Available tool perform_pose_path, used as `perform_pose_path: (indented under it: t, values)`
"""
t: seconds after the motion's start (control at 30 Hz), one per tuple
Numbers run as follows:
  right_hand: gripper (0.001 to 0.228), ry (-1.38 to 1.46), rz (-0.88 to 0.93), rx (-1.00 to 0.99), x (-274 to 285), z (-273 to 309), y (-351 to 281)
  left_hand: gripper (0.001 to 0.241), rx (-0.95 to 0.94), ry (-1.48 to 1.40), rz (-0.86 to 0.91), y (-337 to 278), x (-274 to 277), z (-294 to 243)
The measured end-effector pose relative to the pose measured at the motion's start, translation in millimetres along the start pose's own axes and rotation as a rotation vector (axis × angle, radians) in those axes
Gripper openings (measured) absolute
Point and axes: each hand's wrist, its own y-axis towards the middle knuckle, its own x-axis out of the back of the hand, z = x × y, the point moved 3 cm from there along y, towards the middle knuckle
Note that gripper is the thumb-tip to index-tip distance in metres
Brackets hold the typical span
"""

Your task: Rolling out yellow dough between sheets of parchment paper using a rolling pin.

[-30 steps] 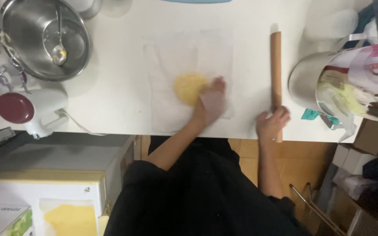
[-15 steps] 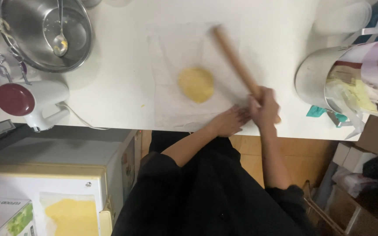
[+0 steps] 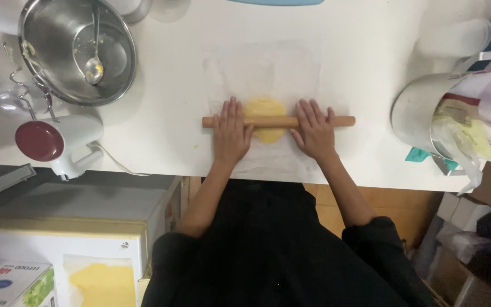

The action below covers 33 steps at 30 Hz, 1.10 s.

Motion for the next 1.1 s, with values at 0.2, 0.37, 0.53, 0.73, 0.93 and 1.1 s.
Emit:
perform_pose_path:
  t: [0.2,0.37,0.53,0.73,0.93,1.1]
  values:
    - [0.077,0.084,0.161,-0.204,-6,-13,38,0.078,0.023,0.011,0.172,32,-15,9]
    - [0.075,0.138,0.166,-0.265,-7,-25,70,0.076,0.037,0.03,0.172,73,-9,11]
    - [0.072,0.146,0.176,-0.305,-13,-39,94,0.077,0.046,0.019,0.194,106,-5,11]
    - [0.061,0.171,0.043,-0.356,-24,-50,99,0.08,0.057,0.008,0.216,127,-6,16]
    - [0.056,0.162,-0.046,-0.247,-27,-27,24,0.069,0.004,0.038,0.105,39,-16,23]
    - [0.048,0.234,0.036,-0.251,-35,-18,-32,0.061,-0.074,0.006,0.103,-23,-19,24]
